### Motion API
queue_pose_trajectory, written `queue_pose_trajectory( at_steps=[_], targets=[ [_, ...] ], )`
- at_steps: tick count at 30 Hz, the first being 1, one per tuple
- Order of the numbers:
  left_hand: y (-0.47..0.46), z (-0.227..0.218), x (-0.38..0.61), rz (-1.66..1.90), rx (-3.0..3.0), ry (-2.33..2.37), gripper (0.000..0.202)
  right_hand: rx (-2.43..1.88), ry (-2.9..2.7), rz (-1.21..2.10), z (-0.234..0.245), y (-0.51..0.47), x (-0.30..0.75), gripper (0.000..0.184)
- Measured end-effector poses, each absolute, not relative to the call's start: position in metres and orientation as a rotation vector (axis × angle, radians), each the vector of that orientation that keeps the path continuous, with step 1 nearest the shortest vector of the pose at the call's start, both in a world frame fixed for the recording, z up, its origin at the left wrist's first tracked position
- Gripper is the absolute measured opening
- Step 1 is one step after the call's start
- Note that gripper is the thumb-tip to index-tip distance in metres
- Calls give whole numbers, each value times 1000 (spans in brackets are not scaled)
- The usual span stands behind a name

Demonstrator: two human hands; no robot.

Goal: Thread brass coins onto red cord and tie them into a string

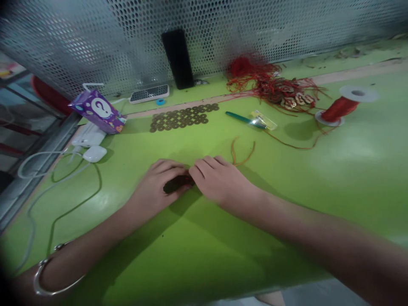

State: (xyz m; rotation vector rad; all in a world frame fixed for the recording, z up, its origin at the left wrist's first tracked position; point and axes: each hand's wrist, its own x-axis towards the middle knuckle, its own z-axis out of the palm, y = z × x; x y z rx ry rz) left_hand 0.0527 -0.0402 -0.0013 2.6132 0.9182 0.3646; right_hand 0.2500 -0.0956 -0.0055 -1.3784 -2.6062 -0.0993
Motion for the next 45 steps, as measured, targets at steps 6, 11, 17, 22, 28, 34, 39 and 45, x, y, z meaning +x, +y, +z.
queue_pose_trajectory(
  at_steps=[6,11,17,22,28,34,39,45],
  targets=[
    [-39,-1,52,373,2617,938,19,-1534,-2581,217,-2,-98,244,20],
    [-38,0,51,383,2599,953,16,-1670,-2545,335,3,-98,243,20],
    [-39,2,52,378,2586,927,17,-1713,-2573,266,6,-97,243,29],
    [-39,1,50,354,2583,923,22,-1680,-2556,294,5,-98,246,24],
    [-36,-2,47,379,2650,838,19,-1601,-2488,344,3,-98,256,20],
    [-35,-2,46,400,2733,800,16,-1553,-2518,337,3,-99,261,22],
    [-37,0,46,442,2750,835,13,-1521,-2567,315,4,-98,264,23],
    [-37,-2,45,482,2747,834,14,-1447,-2602,136,-5,-97,270,17]
  ],
)
